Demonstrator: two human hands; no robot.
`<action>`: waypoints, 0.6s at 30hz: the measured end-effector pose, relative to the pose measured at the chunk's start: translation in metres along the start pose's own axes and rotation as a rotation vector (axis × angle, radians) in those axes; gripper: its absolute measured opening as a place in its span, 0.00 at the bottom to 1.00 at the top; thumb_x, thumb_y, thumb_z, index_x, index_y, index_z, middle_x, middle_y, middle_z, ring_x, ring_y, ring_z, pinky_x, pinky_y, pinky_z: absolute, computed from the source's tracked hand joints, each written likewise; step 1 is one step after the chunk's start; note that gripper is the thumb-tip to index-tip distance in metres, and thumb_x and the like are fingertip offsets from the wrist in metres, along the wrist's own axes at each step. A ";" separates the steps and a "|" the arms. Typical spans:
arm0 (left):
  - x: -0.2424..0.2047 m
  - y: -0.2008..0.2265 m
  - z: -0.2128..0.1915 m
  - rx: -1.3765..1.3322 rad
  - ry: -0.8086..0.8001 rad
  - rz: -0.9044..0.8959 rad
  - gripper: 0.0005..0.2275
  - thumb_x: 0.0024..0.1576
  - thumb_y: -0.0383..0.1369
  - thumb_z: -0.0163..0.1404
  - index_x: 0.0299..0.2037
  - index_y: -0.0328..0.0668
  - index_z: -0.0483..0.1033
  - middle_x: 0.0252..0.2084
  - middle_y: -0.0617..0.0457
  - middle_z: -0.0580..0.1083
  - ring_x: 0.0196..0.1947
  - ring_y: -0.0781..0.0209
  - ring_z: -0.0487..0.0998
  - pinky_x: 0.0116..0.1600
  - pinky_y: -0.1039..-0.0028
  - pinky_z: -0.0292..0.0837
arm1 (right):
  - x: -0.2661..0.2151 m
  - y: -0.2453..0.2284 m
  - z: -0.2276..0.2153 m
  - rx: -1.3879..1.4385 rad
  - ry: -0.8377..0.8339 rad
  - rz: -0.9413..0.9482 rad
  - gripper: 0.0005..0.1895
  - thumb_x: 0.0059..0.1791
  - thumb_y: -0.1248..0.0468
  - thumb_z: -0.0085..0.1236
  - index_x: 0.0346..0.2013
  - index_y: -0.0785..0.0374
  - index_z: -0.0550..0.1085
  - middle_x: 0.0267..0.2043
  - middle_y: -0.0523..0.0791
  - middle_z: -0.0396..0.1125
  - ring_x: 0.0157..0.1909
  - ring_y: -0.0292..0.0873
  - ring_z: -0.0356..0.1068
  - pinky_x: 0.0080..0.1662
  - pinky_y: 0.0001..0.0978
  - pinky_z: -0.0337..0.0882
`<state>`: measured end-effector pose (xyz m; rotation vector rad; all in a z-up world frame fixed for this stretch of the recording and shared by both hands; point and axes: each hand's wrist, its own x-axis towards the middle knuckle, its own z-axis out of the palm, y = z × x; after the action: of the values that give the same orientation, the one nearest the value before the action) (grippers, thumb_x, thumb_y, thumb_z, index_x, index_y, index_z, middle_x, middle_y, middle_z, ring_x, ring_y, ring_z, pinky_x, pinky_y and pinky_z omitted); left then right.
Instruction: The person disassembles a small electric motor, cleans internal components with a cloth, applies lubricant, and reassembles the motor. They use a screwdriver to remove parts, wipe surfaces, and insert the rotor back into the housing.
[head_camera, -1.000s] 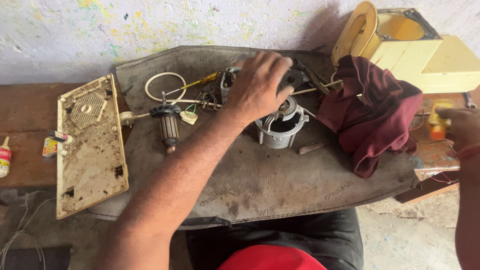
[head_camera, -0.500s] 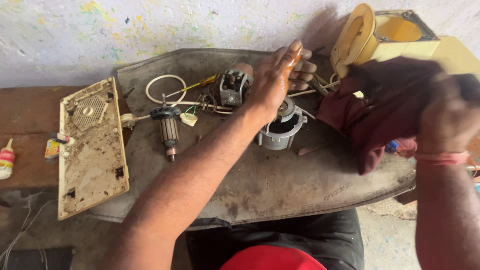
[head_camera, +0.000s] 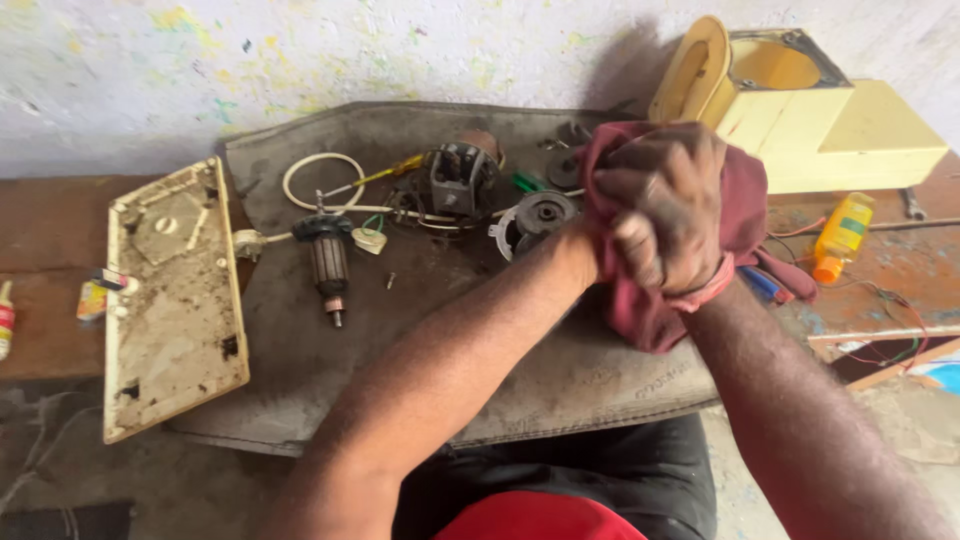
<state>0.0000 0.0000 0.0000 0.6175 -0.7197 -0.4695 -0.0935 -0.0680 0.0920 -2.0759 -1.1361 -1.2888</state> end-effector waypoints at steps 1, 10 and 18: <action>-0.004 0.002 0.002 0.046 -0.011 -0.011 0.14 0.68 0.41 0.42 0.53 0.39 0.70 0.49 0.50 0.71 0.51 0.60 0.71 0.57 0.70 0.68 | -0.002 0.006 0.002 0.043 -0.003 0.053 0.22 0.60 0.49 0.45 0.45 0.64 0.78 0.50 0.51 0.70 0.58 0.56 0.66 0.59 0.49 0.64; -0.041 0.039 0.063 0.259 -0.027 -0.148 0.22 0.64 0.36 0.44 0.70 0.51 0.66 0.67 0.58 0.66 0.62 0.63 0.70 0.64 0.65 0.66 | -0.001 0.059 -0.031 0.146 0.226 0.639 0.20 0.58 0.51 0.43 0.41 0.64 0.74 0.43 0.52 0.70 0.48 0.54 0.68 0.52 0.50 0.66; -0.016 0.005 -0.007 -0.286 0.178 -0.075 0.15 0.71 0.35 0.43 0.60 0.30 0.71 0.52 0.40 0.74 0.51 0.52 0.76 0.59 0.62 0.72 | 0.018 -0.035 -0.013 -0.066 0.182 0.051 0.20 0.57 0.52 0.41 0.45 0.66 0.72 0.43 0.57 0.69 0.48 0.58 0.68 0.52 0.54 0.66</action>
<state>-0.0044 0.0155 -0.0081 0.4114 -0.4506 -0.5678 -0.1252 -0.0499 0.1116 -1.9728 -0.9679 -1.4743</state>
